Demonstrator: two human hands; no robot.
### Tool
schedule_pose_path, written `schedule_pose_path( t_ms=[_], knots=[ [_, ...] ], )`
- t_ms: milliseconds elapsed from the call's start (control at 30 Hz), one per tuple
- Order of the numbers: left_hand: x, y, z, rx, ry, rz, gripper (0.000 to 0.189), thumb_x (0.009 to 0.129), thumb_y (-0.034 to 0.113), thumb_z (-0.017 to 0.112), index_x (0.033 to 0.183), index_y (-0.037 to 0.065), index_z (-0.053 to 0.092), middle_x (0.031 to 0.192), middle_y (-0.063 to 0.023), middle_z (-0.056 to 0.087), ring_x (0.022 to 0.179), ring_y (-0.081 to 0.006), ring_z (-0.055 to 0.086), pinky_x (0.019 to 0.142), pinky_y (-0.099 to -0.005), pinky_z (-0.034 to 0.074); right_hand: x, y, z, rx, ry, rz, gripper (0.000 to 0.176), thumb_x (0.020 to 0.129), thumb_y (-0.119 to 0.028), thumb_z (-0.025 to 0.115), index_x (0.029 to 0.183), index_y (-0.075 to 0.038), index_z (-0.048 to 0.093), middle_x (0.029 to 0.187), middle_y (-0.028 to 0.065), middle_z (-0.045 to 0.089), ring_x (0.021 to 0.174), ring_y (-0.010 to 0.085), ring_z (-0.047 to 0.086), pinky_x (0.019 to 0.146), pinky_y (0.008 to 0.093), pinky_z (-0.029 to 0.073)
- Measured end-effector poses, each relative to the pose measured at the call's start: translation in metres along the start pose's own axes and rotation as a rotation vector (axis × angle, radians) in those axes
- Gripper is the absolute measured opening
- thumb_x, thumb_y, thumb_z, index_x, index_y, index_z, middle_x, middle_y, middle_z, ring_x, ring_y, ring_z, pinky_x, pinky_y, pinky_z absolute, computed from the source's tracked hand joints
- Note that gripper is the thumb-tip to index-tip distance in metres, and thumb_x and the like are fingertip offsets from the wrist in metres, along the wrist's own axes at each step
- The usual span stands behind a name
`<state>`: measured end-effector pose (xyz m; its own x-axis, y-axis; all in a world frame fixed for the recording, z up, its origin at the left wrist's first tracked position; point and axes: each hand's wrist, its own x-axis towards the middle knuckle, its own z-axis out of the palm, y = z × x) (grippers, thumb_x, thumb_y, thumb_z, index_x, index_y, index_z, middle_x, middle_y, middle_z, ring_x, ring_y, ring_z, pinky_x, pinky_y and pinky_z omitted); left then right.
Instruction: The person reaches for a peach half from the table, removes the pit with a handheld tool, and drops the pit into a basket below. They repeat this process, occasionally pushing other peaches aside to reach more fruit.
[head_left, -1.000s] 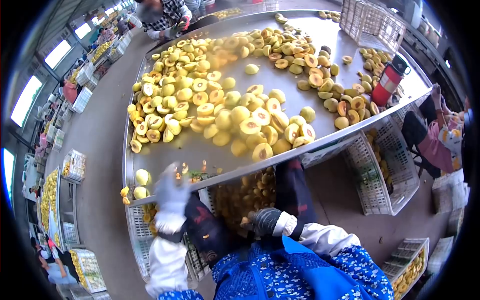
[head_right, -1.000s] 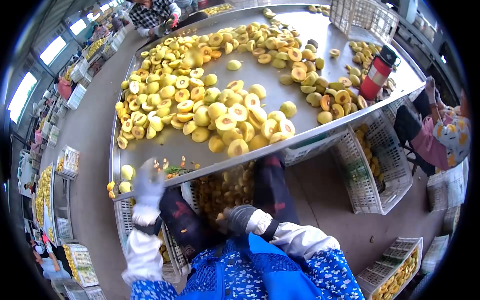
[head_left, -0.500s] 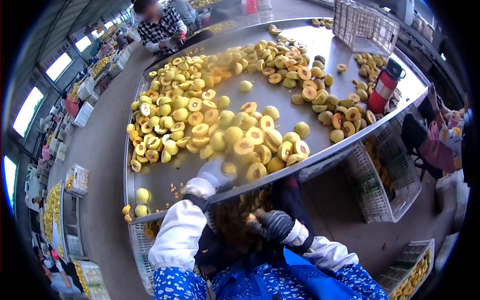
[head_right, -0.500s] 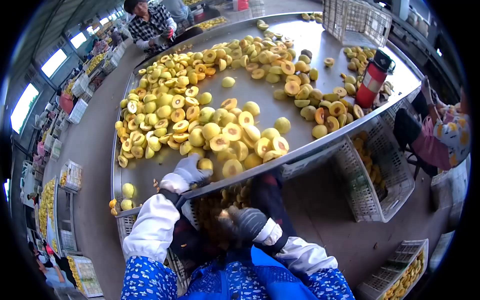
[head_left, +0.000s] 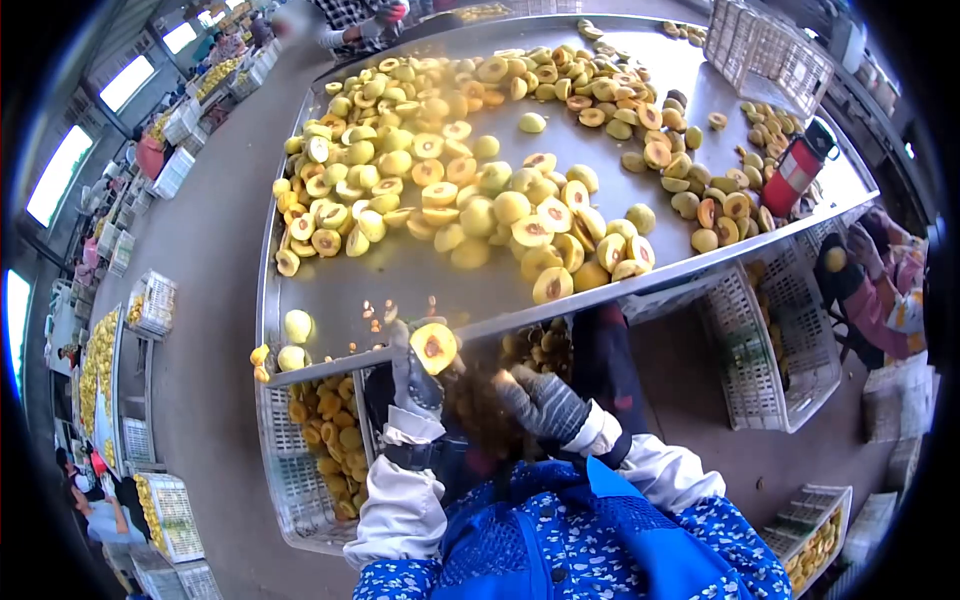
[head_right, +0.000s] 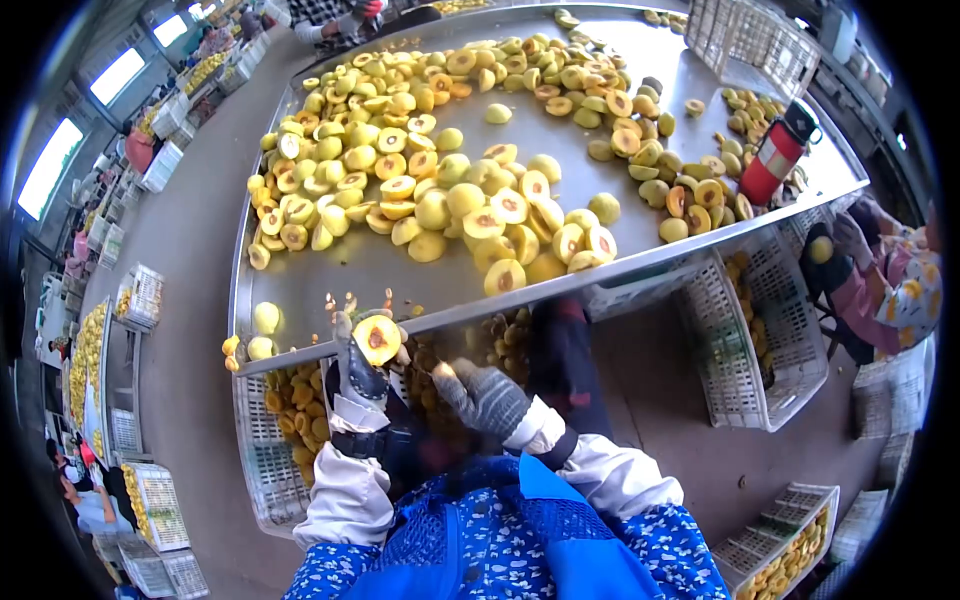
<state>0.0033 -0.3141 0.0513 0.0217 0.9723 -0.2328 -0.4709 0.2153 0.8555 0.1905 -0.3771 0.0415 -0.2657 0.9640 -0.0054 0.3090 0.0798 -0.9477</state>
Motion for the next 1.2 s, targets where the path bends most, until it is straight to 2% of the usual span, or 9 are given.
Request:
schedule_pose_path(
  t_ms=[33,333,500,600,700,833,933,1067,1200],
  knots=[
    [-0.006,-0.003,0.008,0.006,0.057,0.030,0.065,0.092,0.060,0.032,0.100,0.001,0.058,0.073,-0.0146,0.063,0.054,-0.0229,0.058,0.055,-0.0300,0.049,0.007,0.009,0.002,-0.149,0.027,-0.204,0.036,0.096,-0.038,0.042,0.094,-0.004,0.055,0.072,0.0238,0.060,0.066,0.0422,0.059,0.057,0.0510,0.044],
    [-0.008,-0.061,0.002,-0.071,0.137,0.134,0.067,0.089,0.065,0.036,0.100,0.002,0.057,0.084,-0.0139,0.063,0.076,-0.0226,0.060,0.070,-0.0312,0.050,0.018,0.013,0.017,-0.472,-0.046,-0.305,0.028,0.094,-0.023,0.045,0.113,-0.005,0.054,0.086,0.0217,0.058,0.066,0.0396,0.059,0.056,0.0478,0.046],
    [-0.020,-0.061,0.016,0.223,0.280,0.294,0.049,0.099,0.044,0.029,0.097,0.003,0.057,0.085,-0.0067,0.056,0.077,-0.0160,0.053,0.072,-0.0274,0.047,0.015,0.031,0.034,-0.263,0.015,-0.375,0.028,0.093,-0.019,0.045,0.115,-0.004,0.053,0.089,0.0213,0.056,0.065,0.0383,0.059,0.054,0.0466,0.047],
    [-0.022,-0.067,0.023,0.080,0.363,0.283,0.050,0.099,0.044,0.028,0.097,0.003,0.057,0.086,-0.0066,0.056,0.077,-0.0159,0.053,0.073,-0.0274,0.047,0.011,0.019,0.031,-0.410,-0.042,-0.275,0.030,0.094,-0.023,0.045,0.115,-0.003,0.053,0.086,0.0226,0.059,0.069,0.0402,0.060,0.058,0.0471,0.047],
    [-0.027,-0.064,0.027,0.054,0.347,0.253,0.055,0.099,0.045,0.025,0.091,0.002,0.059,0.083,-0.0067,0.057,0.076,-0.0155,0.054,0.073,-0.0268,0.047,0.010,-0.007,0.014,-0.332,-0.193,0.141,0.033,0.095,-0.030,0.044,0.108,-0.002,0.055,0.083,0.0249,0.061,0.074,0.0421,0.060,0.061,0.0473,0.046],
    [-0.036,-0.047,0.024,0.234,0.091,0.172,0.063,0.097,0.052,0.026,0.087,0.001,0.061,0.074,-0.0094,0.061,0.066,-0.0179,0.059,0.066,-0.0273,0.048,0.003,0.008,0.000,0.440,-0.336,0.107,0.049,0.096,-0.045,0.041,0.095,0.000,0.062,0.073,0.0156,0.064,0.062,0.0252,0.060,0.058,0.0402,0.046],
    [-0.037,-0.044,0.027,0.268,-0.042,0.113,0.065,0.097,0.051,0.023,0.086,-0.001,0.061,0.073,-0.0099,0.062,0.066,-0.0176,0.059,0.066,-0.0281,0.048,0.006,-0.010,-0.032,0.327,-0.553,0.262,0.055,0.096,-0.048,0.039,0.094,0.002,0.062,0.072,0.0131,0.064,0.061,0.0206,0.057,0.060,0.0364,0.047],
    [-0.038,-0.046,0.028,0.615,-0.086,0.343,0.057,0.098,0.042,0.030,0.085,-0.002,0.063,0.078,-0.0105,0.066,0.071,-0.0169,0.061,0.070,-0.0280,0.048,0.012,0.034,-0.021,0.033,-0.487,-0.136,0.058,0.095,-0.050,0.038,0.092,0.003,0.063,0.071,0.0142,0.064,0.062,0.0233,0.059,0.060,0.0358,0.046],
    [-0.048,-0.038,0.032,0.548,-0.115,0.388,0.058,0.098,0.044,0.033,0.083,-0.002,0.064,0.079,-0.0101,0.067,0.070,-0.0175,0.062,0.067,-0.0280,0.049,0.003,0.028,-0.019,0.212,-0.575,-0.071,0.058,0.095,-0.053,0.037,0.087,-0.001,0.061,0.061,0.0117,0.059,0.049,0.0203,0.054,0.046,0.0313,0.044]
  ],
)
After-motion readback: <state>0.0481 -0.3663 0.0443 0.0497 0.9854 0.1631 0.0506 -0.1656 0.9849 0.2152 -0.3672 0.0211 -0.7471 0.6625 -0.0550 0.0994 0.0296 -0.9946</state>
